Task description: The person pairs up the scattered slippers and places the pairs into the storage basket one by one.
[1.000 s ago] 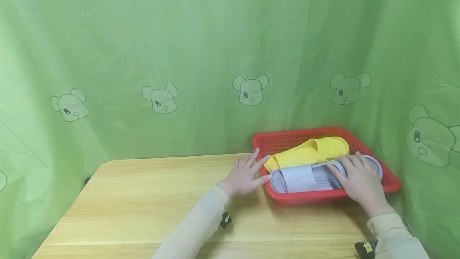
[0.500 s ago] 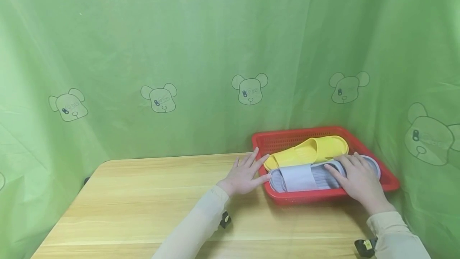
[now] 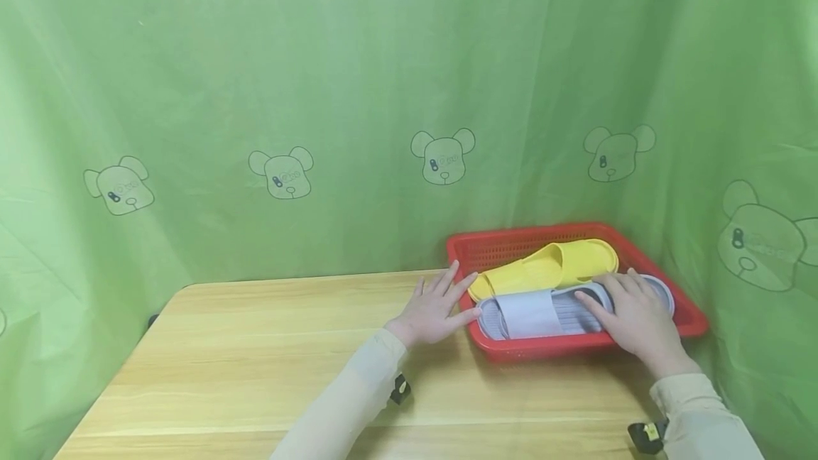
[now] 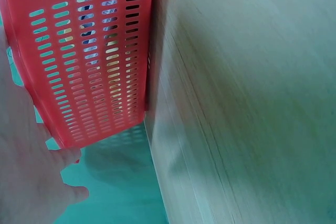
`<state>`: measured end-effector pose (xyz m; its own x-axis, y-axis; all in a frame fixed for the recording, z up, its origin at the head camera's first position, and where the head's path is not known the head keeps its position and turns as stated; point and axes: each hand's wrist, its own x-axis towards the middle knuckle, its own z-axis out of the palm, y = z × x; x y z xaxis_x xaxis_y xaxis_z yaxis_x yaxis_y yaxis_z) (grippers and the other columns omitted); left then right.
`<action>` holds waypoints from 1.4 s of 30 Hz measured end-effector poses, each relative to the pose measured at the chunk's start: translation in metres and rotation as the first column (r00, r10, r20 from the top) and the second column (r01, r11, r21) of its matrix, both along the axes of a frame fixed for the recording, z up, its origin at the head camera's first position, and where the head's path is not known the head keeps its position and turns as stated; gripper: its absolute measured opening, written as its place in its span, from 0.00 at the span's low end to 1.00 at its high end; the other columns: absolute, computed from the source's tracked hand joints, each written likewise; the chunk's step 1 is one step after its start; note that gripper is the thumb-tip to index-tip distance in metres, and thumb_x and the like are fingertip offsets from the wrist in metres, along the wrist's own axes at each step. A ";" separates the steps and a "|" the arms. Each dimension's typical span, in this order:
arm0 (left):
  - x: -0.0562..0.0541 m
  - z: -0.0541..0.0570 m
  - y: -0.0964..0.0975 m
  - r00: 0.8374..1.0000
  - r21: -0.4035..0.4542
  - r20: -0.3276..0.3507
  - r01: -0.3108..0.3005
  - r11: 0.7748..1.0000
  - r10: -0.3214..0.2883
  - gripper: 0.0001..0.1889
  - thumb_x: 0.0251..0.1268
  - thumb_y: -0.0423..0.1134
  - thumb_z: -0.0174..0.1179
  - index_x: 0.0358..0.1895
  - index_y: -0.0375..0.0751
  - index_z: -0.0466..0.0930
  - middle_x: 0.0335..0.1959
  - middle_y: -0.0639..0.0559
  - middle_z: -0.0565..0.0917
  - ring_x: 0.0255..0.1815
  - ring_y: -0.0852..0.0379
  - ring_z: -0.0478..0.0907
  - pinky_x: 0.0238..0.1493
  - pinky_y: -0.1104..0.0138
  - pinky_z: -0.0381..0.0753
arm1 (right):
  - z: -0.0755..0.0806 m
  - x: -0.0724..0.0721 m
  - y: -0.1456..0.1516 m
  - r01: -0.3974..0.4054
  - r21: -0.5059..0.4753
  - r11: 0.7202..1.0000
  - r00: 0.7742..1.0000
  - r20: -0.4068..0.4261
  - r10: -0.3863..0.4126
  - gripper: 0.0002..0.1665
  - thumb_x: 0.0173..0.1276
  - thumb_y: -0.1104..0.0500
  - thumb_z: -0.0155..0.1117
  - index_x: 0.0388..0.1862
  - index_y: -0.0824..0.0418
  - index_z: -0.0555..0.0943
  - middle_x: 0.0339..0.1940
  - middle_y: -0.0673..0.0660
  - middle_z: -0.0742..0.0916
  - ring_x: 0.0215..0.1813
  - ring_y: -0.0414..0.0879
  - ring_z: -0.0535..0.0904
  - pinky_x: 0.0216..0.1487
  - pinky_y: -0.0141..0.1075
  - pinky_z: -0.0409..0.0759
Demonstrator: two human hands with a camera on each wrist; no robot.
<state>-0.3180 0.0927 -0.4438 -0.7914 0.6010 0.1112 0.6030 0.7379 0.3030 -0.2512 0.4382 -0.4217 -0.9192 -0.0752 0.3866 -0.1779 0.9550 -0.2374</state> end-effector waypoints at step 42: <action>0.004 0.004 0.001 0.999 -0.011 0.015 -0.028 1.000 0.028 0.37 0.64 0.77 0.30 0.75 0.78 0.33 0.81 0.59 0.34 0.82 0.46 0.34 0.77 0.40 0.37 | -0.010 0.014 -0.019 0.106 -0.028 0.994 0.994 -0.025 -0.106 0.40 0.74 0.38 0.48 0.78 0.54 0.55 0.74 0.71 0.62 0.81 0.63 0.32 0.70 0.72 0.31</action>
